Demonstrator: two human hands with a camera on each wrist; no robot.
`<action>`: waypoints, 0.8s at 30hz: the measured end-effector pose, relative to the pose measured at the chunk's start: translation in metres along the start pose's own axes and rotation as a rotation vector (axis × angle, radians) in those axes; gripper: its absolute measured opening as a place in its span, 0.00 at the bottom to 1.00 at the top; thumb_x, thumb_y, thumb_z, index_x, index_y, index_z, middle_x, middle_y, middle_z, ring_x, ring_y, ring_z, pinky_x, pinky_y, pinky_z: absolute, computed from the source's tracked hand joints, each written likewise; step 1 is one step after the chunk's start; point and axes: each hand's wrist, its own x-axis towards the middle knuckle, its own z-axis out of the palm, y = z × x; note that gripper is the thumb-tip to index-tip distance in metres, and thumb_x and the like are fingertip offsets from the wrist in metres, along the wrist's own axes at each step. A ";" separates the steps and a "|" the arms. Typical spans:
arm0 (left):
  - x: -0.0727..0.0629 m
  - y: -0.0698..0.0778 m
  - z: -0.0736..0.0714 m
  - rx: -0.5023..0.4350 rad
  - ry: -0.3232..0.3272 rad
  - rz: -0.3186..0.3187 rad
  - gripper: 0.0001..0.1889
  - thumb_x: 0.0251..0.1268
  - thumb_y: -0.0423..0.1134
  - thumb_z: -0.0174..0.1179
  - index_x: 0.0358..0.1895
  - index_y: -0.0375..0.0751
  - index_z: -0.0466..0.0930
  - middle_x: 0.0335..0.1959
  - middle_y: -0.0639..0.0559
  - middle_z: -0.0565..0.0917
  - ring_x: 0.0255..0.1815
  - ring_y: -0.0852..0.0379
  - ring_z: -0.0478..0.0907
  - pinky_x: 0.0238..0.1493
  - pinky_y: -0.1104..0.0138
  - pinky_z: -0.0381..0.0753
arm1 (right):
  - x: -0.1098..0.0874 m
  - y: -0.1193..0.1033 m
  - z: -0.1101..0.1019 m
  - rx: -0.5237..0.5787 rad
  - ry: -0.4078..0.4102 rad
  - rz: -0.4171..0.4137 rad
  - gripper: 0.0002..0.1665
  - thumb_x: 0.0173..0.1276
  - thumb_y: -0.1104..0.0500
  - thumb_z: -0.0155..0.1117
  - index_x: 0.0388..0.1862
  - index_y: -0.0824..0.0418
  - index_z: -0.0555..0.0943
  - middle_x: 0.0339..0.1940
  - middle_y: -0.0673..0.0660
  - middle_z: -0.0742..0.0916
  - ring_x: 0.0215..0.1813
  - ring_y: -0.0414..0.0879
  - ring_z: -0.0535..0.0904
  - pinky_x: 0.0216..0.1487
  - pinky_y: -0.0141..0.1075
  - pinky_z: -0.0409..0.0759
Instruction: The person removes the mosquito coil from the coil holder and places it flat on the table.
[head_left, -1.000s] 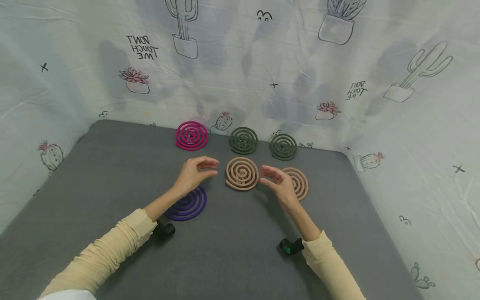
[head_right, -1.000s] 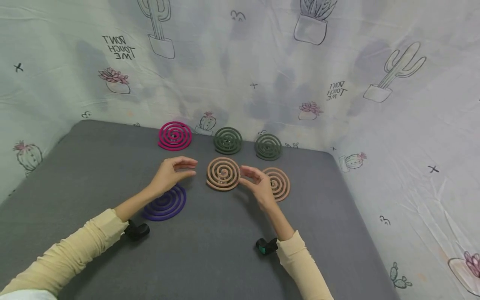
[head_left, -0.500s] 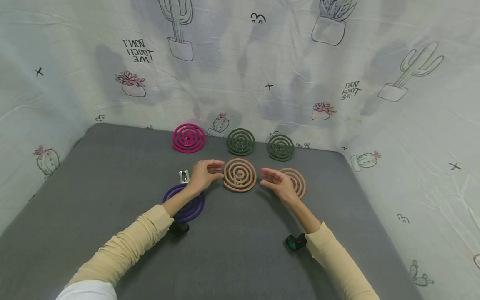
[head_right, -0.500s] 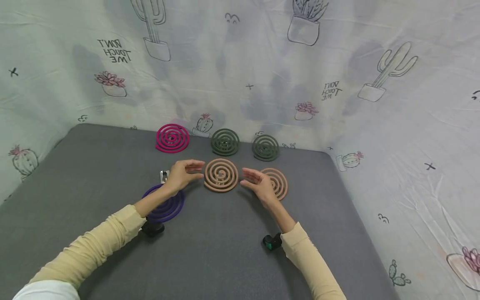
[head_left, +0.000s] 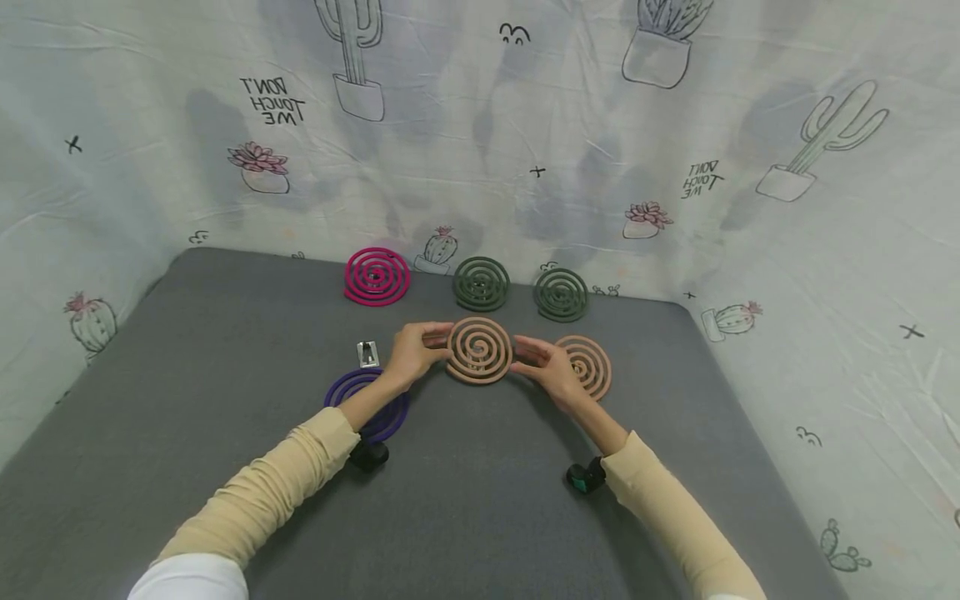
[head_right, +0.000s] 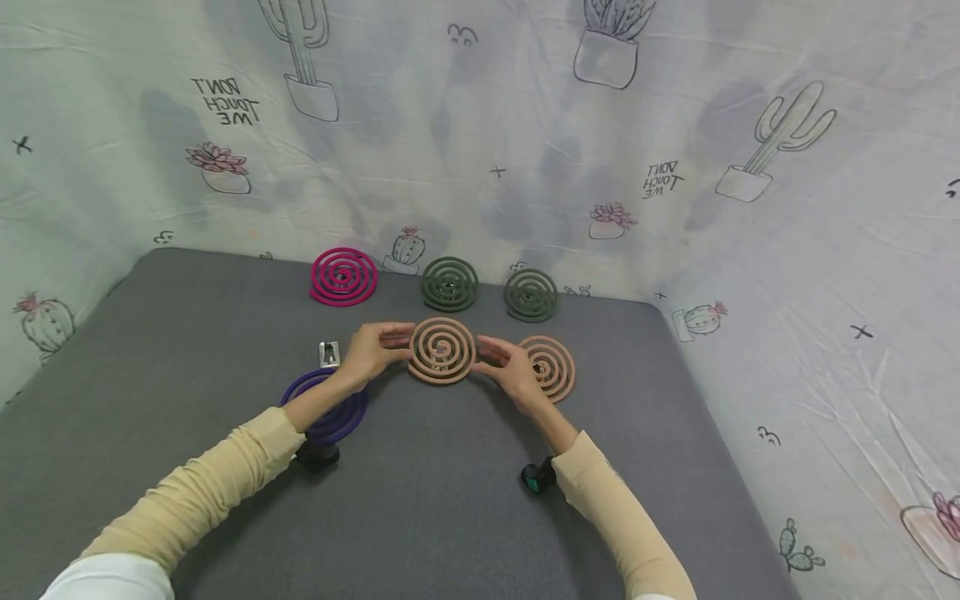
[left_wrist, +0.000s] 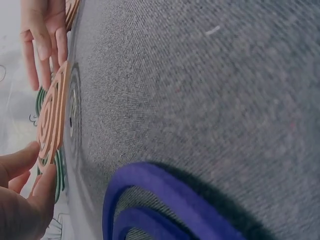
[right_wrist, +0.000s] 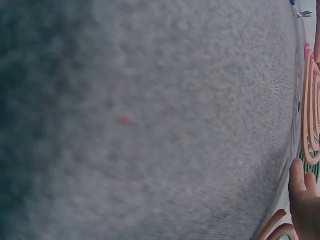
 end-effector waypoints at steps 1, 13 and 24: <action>0.000 0.000 0.000 -0.002 0.000 -0.006 0.25 0.52 0.19 0.65 0.58 0.26 0.76 0.56 0.33 0.78 0.54 0.40 0.78 0.52 0.58 0.81 | 0.001 0.000 0.001 -0.008 -0.006 0.010 0.33 0.62 0.72 0.64 0.67 0.71 0.68 0.68 0.67 0.72 0.66 0.60 0.70 0.57 0.36 0.79; 0.001 -0.002 0.000 -0.022 -0.027 -0.052 0.25 0.54 0.19 0.64 0.59 0.24 0.73 0.56 0.31 0.77 0.54 0.40 0.78 0.51 0.60 0.81 | 0.009 0.001 0.007 -0.026 -0.068 0.017 0.37 0.61 0.74 0.65 0.69 0.71 0.65 0.69 0.68 0.69 0.63 0.63 0.72 0.53 0.39 0.81; 0.008 -0.006 -0.002 -0.046 -0.065 -0.086 0.26 0.52 0.18 0.65 0.58 0.22 0.74 0.53 0.29 0.78 0.49 0.38 0.81 0.45 0.63 0.84 | 0.013 0.004 0.007 -0.019 -0.069 0.023 0.36 0.60 0.74 0.66 0.68 0.70 0.68 0.67 0.68 0.72 0.61 0.62 0.74 0.50 0.35 0.82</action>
